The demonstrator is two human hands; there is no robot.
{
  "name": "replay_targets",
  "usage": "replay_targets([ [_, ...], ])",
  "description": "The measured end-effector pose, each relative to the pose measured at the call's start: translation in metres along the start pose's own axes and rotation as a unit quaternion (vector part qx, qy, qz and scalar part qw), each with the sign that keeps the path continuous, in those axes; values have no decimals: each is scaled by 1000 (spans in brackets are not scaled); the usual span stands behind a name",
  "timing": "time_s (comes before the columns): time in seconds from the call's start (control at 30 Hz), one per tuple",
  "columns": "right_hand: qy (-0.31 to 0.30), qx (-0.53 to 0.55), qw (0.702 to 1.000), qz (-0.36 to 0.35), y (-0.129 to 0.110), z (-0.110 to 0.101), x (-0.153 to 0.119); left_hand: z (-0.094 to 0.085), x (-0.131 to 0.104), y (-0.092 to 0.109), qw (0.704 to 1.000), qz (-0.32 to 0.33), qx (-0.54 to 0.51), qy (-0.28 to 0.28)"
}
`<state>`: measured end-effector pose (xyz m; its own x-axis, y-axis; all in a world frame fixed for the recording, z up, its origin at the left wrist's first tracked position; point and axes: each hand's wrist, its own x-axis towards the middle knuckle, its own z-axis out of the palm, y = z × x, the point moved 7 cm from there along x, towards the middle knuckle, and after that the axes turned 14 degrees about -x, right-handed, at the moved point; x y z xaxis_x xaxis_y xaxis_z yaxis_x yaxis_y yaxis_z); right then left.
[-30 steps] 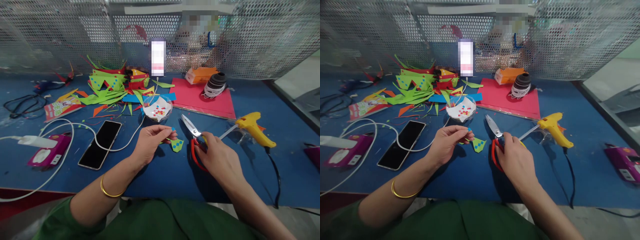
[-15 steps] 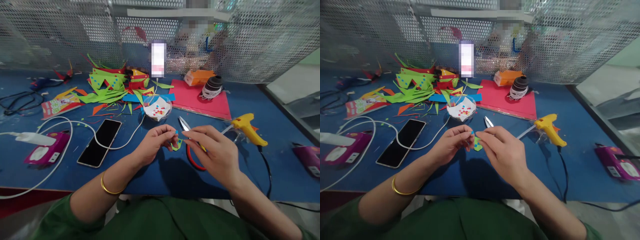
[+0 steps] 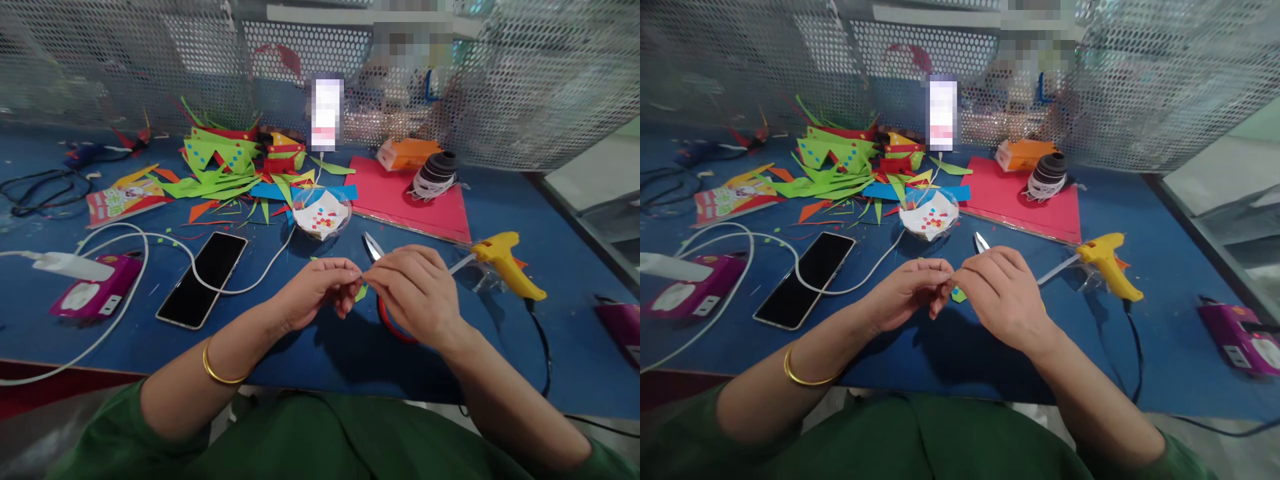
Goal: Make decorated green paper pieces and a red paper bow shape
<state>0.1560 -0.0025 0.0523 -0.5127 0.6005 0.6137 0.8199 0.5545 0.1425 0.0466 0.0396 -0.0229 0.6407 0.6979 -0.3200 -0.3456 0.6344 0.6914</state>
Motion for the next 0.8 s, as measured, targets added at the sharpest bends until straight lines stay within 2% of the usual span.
replay_targets([
  [0.1,-39,102,984,142,19,12,-3,-11,0,10,995,57,18,76],
  [0.17,-74,152,956,242,33,22,-8,-25,-3,25,976,145,23,160],
  [0.23,-129,185,927,299,42,33,-10,-35,-8,39,948,227,25,222],
  [0.33,-218,219,909,281,38,47,-3,-43,-13,48,922,285,31,260],
  [0.47,-322,197,901,212,23,67,7,-47,-13,49,910,304,46,279],
  [0.57,-384,170,885,202,15,83,9,-45,-12,49,909,309,60,275],
  [0.7,-399,172,874,217,13,92,10,-44,-10,48,913,295,77,272],
  [0.8,-381,188,873,241,17,88,9,-43,-11,49,910,301,86,271],
])
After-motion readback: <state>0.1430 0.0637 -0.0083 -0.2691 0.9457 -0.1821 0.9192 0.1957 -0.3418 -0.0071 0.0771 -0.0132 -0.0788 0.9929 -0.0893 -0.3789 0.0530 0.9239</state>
